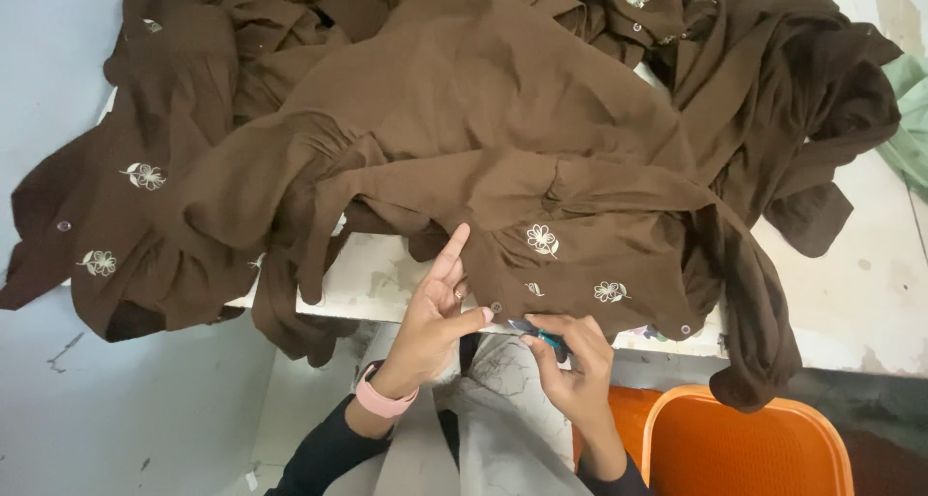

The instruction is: Trimming loose threads from brown garments using small scissors in a factory setting

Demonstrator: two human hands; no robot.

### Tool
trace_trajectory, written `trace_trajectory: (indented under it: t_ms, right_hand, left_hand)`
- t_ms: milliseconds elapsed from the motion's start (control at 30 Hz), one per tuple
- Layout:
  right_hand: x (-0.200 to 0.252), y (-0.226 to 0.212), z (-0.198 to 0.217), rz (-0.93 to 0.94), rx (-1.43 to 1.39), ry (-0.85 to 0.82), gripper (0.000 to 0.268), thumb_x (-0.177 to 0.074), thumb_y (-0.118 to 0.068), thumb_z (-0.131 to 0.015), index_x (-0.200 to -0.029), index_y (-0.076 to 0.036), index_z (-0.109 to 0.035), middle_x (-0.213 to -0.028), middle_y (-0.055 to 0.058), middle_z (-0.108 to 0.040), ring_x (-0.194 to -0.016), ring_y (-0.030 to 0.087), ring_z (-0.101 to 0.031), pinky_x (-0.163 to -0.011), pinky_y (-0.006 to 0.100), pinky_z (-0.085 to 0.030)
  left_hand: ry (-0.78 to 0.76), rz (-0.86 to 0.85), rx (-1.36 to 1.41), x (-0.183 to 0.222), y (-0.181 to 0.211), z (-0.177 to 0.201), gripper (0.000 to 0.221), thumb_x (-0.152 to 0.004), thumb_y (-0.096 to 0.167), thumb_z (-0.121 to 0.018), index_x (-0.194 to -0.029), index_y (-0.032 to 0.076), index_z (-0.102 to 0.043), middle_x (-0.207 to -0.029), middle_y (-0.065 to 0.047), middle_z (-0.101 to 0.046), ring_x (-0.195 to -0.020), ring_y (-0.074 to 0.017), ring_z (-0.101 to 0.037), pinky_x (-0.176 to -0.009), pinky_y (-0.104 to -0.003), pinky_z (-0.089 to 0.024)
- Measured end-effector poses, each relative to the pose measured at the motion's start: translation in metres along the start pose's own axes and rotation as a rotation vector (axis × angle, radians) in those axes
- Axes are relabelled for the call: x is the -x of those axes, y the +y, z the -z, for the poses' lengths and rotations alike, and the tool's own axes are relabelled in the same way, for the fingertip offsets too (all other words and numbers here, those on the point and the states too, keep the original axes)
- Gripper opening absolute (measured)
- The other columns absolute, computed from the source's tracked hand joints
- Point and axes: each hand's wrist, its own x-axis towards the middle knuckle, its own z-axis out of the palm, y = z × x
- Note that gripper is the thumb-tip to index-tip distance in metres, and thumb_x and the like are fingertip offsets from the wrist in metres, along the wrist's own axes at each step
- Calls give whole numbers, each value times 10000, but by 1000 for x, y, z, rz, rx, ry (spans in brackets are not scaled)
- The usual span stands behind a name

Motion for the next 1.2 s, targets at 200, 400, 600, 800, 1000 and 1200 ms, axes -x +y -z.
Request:
trace_trajectory:
  t_ms: [200, 400, 600, 800, 1000, 1200]
  right_hand:
    - [-13, 2, -6, 217, 67, 52, 326, -690, -242, -697, -920, -126, -496, -670, -10, -544, -536, 99, -435, -564, 223, -315]
    - [-32, -5, -5, 366, -31, 19, 80, -730, -110, -596, -707, -132, -669, -467, -22, -479, -357, 172, -390, -465, 224, -363]
    - [-30, -18, -1, 187, -242, -210, 195, -824, -232, -501, -695, -104, -569, -647, -1, -604, -525, 99, -476, -566, 233, -326]
    - [-22, -37, 13, 71, 185, 171, 134, -774, -50, -532, -851, -139, -594, -715, -46, -589, -568, 101, -462, -616, 228, -312]
    - [-12, -46, 12, -274, 73, 11, 167, -750, -256, -595, -777, -95, -557, -605, -30, -505, -533, 73, -441, -489, 183, -360]
    - [-11, -43, 9, -142, 241, 31, 156, -765, -289, -578, -747, -134, -573, -617, -82, -559, -493, 80, -439, -499, 201, -350]
  left_hand:
    - [23, 21, -18, 1, -7, 4, 809, -686, -105, -499, -1366, 128, -129, -1259, -68, -399, -857, -80, -414, -663, -186, -403]
    - [199, 41, -673, 23, 17, -5, 750, -668, 123, -657, -1316, 137, -281, -1211, -234, -379, -1173, -416, -320, -880, -525, -359]
    - [2, -792, -1206, 26, 7, -3, 157, -719, 243, -673, -774, 107, -616, -703, -23, -577, -922, -204, -550, -937, -472, -316]
    - [197, -460, -809, 22, 3, -11, 97, -700, 85, -654, -649, 76, -572, -602, 12, -566, -542, -78, -499, -729, -282, -523]
    - [191, -866, -966, 14, -7, -12, 130, -700, 3, -667, -725, 57, -551, -640, -32, -564, -515, -124, -459, -558, -216, -474]
    - [160, -1031, -1243, 14, -12, -6, 112, -707, 51, -685, -707, 100, -584, -687, -3, -578, -610, -112, -583, -628, -274, -529]
